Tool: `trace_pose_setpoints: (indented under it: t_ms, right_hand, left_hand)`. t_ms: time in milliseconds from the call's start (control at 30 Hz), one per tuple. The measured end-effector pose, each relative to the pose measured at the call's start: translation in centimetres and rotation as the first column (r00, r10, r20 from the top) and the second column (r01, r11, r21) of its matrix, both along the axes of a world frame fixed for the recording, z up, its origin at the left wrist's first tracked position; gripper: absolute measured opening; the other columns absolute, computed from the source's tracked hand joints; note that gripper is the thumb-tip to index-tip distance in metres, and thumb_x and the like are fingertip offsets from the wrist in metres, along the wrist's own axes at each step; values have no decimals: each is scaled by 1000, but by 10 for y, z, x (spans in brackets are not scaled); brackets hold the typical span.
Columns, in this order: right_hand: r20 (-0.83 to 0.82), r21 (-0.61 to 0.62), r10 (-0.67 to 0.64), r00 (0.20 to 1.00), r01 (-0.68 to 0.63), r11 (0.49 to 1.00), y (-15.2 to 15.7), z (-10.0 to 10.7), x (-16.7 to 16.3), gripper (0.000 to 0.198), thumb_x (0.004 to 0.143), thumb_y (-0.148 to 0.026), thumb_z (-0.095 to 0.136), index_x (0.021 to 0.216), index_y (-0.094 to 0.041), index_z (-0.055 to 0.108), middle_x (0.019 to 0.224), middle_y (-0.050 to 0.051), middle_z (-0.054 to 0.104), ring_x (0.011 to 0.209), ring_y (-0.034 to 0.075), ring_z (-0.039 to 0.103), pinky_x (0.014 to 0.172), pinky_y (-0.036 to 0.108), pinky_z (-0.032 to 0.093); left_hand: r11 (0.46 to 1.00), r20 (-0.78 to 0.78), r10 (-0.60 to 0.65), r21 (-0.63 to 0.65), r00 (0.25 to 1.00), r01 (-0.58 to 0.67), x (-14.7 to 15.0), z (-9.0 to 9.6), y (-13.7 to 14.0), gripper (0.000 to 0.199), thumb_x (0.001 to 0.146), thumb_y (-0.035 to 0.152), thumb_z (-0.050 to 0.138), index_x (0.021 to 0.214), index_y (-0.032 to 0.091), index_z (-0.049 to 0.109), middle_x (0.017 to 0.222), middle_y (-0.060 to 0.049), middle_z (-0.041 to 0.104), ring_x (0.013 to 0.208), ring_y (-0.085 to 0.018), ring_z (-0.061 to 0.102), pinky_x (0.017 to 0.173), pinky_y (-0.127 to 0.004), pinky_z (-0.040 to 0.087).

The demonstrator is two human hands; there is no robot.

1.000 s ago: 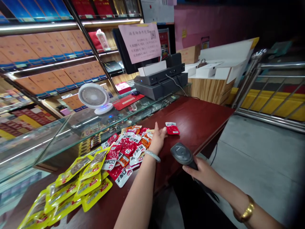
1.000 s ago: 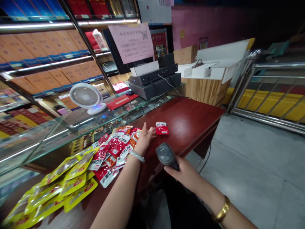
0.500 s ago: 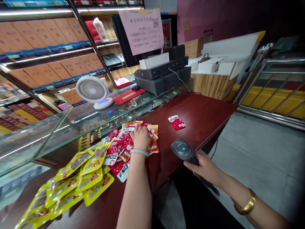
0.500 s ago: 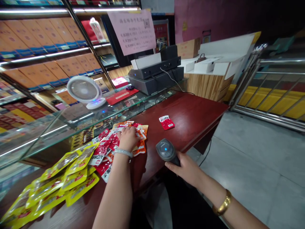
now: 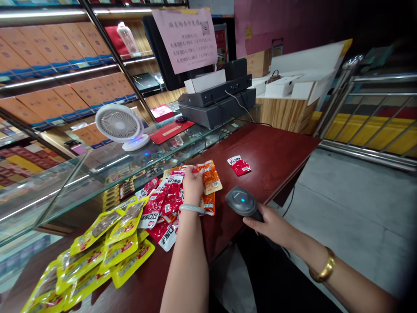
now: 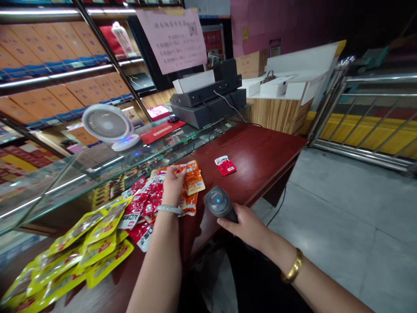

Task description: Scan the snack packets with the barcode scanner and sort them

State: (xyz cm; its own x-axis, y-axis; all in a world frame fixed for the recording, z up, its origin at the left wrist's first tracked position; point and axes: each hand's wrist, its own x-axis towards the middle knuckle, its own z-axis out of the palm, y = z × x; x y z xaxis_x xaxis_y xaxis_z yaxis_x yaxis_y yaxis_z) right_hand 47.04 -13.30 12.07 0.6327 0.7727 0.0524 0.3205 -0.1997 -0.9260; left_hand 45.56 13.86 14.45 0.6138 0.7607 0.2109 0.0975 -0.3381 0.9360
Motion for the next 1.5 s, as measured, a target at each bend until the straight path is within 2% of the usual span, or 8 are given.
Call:
trace_pose_setpoints:
  t_ms: [300, 433, 533, 833, 1033, 1133, 1300, 1500]
  right_hand:
    - [-5, 19, 6, 1000, -6, 1000, 2, -3, 0, 34, 92, -45, 63, 110, -16, 67, 61, -2, 64, 55, 16, 59, 60, 27, 48]
    - [-18, 6, 9, 1000, -9, 1000, 2, -2, 0, 35, 90, -44, 64, 110, -16, 67, 61, -2, 64, 55, 16, 58, 59, 27, 48]
    - [-13, -5, -3, 1000, 3, 1000, 1, -1, 0, 36, 90, -44, 65, 112, -16, 67, 63, -1, 66, 58, 18, 61, 60, 28, 49]
    - [-16, 0, -26, 1000, 26, 1000, -3, -2, 1, 40, 89, -42, 65, 120, -17, 66, 76, 3, 73, 70, 22, 68, 68, 31, 54]
    - [-20, -30, -26, 999, 25, 999, -6, 2, 1, 37, 88, -39, 65, 116, -15, 67, 79, 5, 74, 71, 22, 69, 66, 30, 54]
    - [-7, -28, -17, 1000, 16, 999, -7, -1, 1, 39, 89, -40, 65, 119, -16, 66, 84, 5, 75, 74, 22, 69, 67, 30, 54]
    - [-1, -15, -22, 1000, 22, 1000, -9, -2, 3, 42, 89, -44, 65, 120, -16, 66, 84, 6, 75, 78, 25, 70, 70, 32, 54]
    - [21, 46, 7, 1000, -8, 999, 0, 7, 3, 37, 88, -41, 67, 116, -17, 67, 100, 7, 76, 93, 27, 70, 84, 35, 54]
  left_hand:
    - [938, 147, -216, -245, 965, 247, 8, 0, -21, 52, 89, 29, 58, 138, 24, 42, 109, -8, 70, 89, -14, 69, 79, -28, 54]
    - [959, -127, -125, 241, 984, 152, 1, 2, -8, 52, 90, 25, 55, 142, 24, 49, 138, -11, 60, 131, -23, 53, 110, -40, 40]
    - [784, -448, 69, 577, 891, 229, -8, 2, 1, 35, 87, 31, 59, 118, 19, 70, 127, -14, 65, 125, -31, 54, 112, -47, 36]
    - [649, -649, 73, 608, 758, 458, -12, 5, -13, 24, 79, 43, 73, 102, 36, 74, 133, -4, 61, 131, -31, 45, 117, -60, 13]
    - [681, -599, -33, 572, 800, 457, -7, 5, -11, 12, 78, 37, 74, 80, 26, 71, 109, -4, 70, 115, -28, 55, 115, -59, 16]
    - [836, -388, -11, 501, 922, 221, -4, 8, -7, 16, 82, 38, 68, 80, 23, 64, 81, -2, 67, 87, -20, 62, 90, -37, 44]
    - [983, -164, 120, 156, 979, -94, -1, 4, 2, 30, 80, 47, 67, 73, 21, 56, 55, 6, 48, 52, -11, 44, 56, -23, 33]
    - [987, -39, -61, -152, 997, 54, 7, -10, -6, 38, 82, 56, 62, 79, 18, 58, 58, 5, 51, 50, -9, 44, 53, -22, 37]
